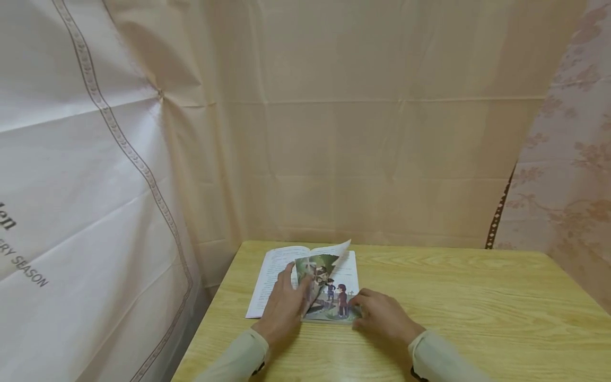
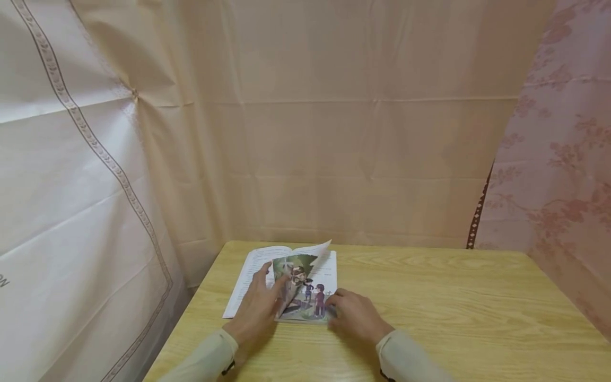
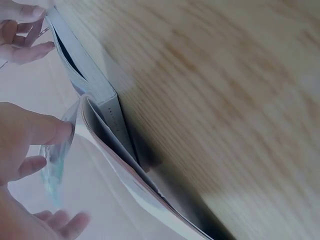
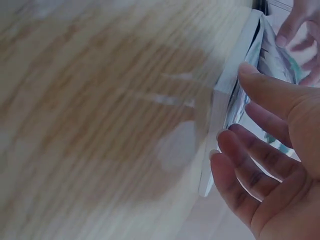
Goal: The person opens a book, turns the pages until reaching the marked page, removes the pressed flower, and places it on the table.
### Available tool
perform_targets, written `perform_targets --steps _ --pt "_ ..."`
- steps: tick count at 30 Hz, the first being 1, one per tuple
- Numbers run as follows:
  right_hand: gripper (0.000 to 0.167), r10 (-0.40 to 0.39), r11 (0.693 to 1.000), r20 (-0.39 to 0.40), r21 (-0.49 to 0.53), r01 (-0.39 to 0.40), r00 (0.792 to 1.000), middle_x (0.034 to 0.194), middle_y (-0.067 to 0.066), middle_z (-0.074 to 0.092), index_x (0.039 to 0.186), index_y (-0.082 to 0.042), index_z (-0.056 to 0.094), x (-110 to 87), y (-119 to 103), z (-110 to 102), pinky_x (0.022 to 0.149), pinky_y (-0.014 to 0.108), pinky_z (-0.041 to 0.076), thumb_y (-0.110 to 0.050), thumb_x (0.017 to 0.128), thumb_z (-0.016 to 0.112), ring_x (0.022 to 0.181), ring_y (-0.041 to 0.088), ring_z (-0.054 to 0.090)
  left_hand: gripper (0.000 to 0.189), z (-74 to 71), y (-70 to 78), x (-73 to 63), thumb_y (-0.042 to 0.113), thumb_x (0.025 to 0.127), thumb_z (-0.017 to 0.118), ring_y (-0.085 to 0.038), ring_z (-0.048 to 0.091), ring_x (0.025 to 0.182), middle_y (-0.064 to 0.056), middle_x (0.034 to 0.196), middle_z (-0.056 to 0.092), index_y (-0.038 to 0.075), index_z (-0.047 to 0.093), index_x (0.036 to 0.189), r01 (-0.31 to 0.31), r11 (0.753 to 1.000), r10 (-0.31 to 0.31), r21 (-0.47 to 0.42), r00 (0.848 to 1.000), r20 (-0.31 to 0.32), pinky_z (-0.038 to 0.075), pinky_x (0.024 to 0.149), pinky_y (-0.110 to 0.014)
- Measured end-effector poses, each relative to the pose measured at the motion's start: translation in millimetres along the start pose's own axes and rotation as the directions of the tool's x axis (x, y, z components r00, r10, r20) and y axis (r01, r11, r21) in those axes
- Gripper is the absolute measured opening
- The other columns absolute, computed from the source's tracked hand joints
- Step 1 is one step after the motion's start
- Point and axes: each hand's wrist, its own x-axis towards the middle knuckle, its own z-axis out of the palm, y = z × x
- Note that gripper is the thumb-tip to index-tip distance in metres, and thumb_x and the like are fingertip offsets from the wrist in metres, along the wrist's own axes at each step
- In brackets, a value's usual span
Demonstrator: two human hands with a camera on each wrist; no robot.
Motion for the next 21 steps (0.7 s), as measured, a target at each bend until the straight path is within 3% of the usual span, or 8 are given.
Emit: perform_targets --steps 4,10,15,21 --pt "0.034 -0.027 1.000 0.015 -0.011 0.027 1.000 0.102 -0.005 0.063 0.106 -0.017 0.076 0.3 2 3 0.071 0.037 0.056 -0.036 0.080 0.088 0.085 0.011 0.062 0.043 1.0 -1.5 -1.9 0.012 0.094 0.067 -0.044 0.041 0.131 -0.032 0.145 0.038 0.016 0.062 0.136 -0.017 0.999 0.019 0.046 0.999 -0.048 0.043 0.105 -0.054" --pt "0.025 -0.050 0.999 -0.003 0.015 0.050 0.999 0.099 -0.008 0.063 0.098 -0.018 0.077 0.7 6 5 0.071 0.033 0.056 -0.033 0.082 0.086 0.084 0.009 0.063 0.023 6.3 -5.8 -7.5 0.014 0.092 0.071 -0.041 0.047 0.119 -0.024 0.125 0.053 0.016 0.070 0.114 -0.066 0.997 0.069 0.035 0.992 -0.107 0.045 0.096 -0.054" --pt "0.021 -0.053 0.998 0.005 0.029 0.053 0.999 0.098 -0.008 0.064 0.097 -0.018 0.078 1.5 5 2 0.070 0.032 0.056 -0.032 0.082 0.086 0.084 0.007 0.063 0.010 3.8 -6.7 -7.9 0.016 0.092 0.073 -0.033 0.051 0.109 -0.013 0.111 0.058 0.017 0.074 0.103 -0.107 0.994 0.109 0.033 0.993 -0.039 0.044 0.093 -0.050" --pt "0.012 -0.045 0.998 0.017 0.047 0.044 0.999 0.098 -0.010 0.065 0.094 -0.021 0.078 2.3 5 0 0.068 0.031 0.055 -0.028 0.085 0.084 0.084 0.006 0.063 0.004 0.4 -5.3 -11.2 0.016 0.093 0.071 -0.024 0.051 0.097 -0.003 0.099 0.056 0.018 0.074 0.090 -0.089 0.994 0.084 0.067 0.995 0.061 0.046 0.086 -0.042"
